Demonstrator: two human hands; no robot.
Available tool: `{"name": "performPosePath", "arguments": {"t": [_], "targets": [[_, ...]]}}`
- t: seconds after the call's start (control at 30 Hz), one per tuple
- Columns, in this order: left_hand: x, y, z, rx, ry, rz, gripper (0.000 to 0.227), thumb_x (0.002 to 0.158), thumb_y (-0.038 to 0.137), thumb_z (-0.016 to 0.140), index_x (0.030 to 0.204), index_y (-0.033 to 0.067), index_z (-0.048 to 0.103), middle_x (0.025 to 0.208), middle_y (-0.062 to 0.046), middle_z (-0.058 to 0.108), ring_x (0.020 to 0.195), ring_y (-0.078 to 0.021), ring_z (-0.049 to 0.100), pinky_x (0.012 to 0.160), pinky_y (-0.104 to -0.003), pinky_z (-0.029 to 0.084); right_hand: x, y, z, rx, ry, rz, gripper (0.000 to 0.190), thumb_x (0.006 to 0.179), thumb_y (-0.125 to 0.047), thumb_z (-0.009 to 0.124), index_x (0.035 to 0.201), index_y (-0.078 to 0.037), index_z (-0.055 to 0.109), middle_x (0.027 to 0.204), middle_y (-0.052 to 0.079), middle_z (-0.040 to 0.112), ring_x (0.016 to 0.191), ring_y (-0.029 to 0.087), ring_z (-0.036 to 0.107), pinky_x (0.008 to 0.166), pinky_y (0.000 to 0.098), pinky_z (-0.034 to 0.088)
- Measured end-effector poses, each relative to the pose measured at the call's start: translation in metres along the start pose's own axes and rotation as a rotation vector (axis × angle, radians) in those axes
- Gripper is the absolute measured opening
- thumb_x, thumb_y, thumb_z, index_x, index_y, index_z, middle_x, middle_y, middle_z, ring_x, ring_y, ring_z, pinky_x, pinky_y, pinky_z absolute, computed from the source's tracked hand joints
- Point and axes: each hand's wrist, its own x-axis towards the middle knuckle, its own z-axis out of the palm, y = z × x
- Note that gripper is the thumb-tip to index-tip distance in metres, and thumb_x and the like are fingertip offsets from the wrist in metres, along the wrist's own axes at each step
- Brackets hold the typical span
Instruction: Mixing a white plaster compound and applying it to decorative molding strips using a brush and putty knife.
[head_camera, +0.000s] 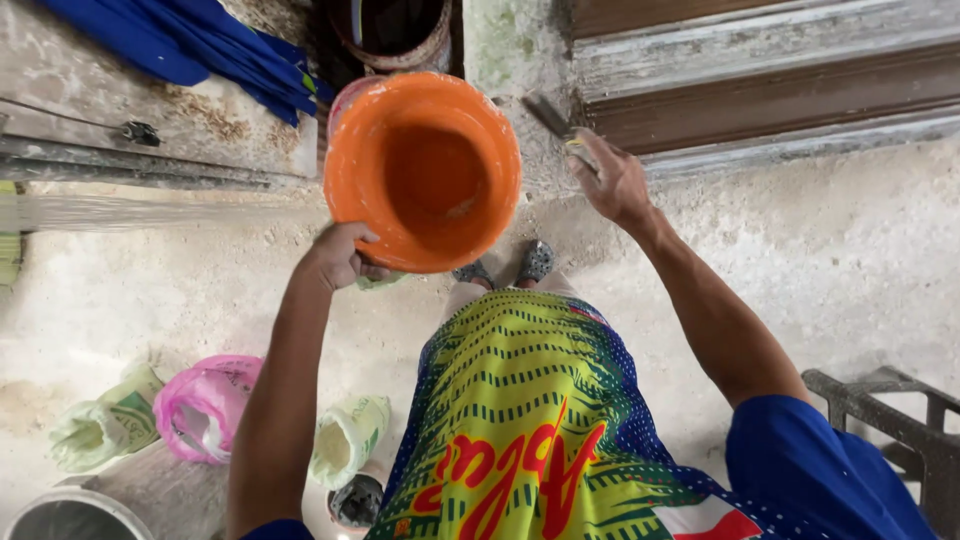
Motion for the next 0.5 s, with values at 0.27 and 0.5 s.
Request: {"name": "performPosePath", "arguments": {"t": [0.27,0.5], "targets": [[0.005,0.003,0.063,-0.055,-0.001,0.026,0.063,0.081,0.016,0.067,0.137,-0.0029,0.044,0.110,-0.029,0.059,0.078,-0.0470,0.071,0.059,-0.058,0.065,0.032,-0.085,0.015,0.124,0.116,0.071,0.039,0.106,-0.022,0.060,0.142,-0.008,0.060,0.101,0.019,0.068,0.085,0.034,0.070,0.078,0.0473,0.061],[-0.002,0.004,0.132,0.077,-0.037,0.092,0.060,0.082,0.013,0.062,0.134,-0.0092,0.040,0.096,-0.040,0.061,0.066,-0.0498,0.072,0.055,-0.058,0.065,0.071,-0.119,0.050,-0.071,0.049,0.440,0.046,0.106,-0.016,0.053,0.140,0.013,0.043,0.108,0.039,0.059,0.095,0.062,0.066,0.077,0.0683,0.058]]}}
